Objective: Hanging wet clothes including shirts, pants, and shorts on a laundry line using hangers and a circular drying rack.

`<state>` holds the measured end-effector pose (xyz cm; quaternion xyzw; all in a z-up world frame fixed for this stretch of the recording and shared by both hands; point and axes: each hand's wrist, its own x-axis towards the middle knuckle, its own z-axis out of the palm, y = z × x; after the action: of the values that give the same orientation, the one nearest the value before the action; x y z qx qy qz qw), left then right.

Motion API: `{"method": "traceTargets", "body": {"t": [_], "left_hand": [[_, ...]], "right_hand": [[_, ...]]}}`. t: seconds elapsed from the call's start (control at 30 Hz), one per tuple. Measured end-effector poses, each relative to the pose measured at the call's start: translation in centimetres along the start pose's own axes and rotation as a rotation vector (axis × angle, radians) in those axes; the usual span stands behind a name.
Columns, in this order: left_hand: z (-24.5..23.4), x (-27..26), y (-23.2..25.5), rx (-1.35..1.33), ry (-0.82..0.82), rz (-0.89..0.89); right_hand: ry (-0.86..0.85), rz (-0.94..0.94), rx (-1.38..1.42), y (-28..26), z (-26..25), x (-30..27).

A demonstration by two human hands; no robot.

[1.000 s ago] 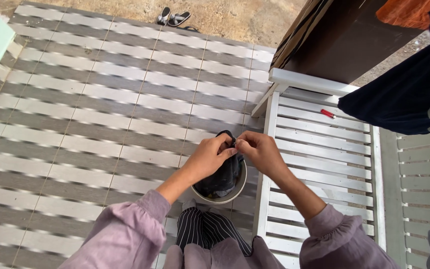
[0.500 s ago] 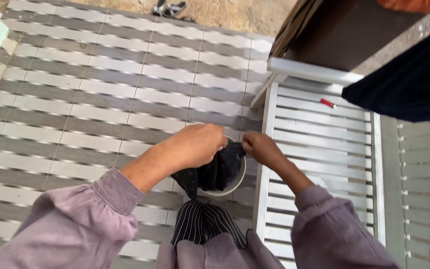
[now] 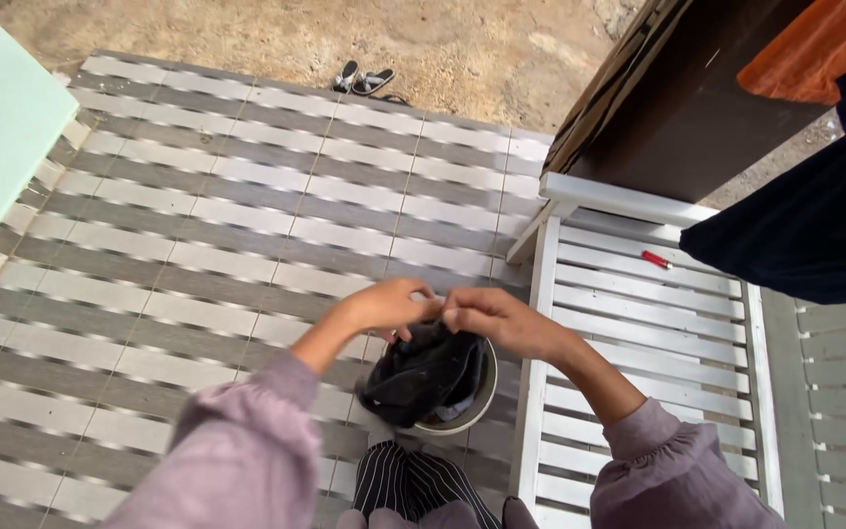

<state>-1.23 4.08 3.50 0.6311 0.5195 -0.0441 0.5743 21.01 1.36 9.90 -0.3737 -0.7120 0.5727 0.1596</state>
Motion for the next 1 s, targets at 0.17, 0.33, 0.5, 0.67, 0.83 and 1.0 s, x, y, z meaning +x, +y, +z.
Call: {"method": "traceTargets", "body": {"t": [0.17,0.33,0.5,0.67,0.83,1.0], "left_hand": [[4.0,6.6,-3.3,0.087,0.182,-0.180],[1.3,13.5,-7.1,0.173,0.597,0.174],[-1.2,-2.0,9.5,-0.052,0.451,0.662],[-3.3,-6.0,6.8,0.275,0.802,0.576],[-4.6,-4.8,2.2,0.461,0.939,0.178],[-7.6,-4.9,0.9,0.267,1.260,0.367]], "right_hand": [[-0.051,-0.022,-0.154,-5.7,0.3,-1.1],[0.054,0.318,-0.170,-1.9,-0.9,-1.5],[0.329,0.464,-0.553,8.1,-2.8,1.7],[0.465,0.241,-0.822,3.3,-7.4,1.4],[0.431,0.193,-0.938,-3.3,-10.3,0.3],[0.506,0.114,-0.677,-9.9,-11.6,-1.6]]}}
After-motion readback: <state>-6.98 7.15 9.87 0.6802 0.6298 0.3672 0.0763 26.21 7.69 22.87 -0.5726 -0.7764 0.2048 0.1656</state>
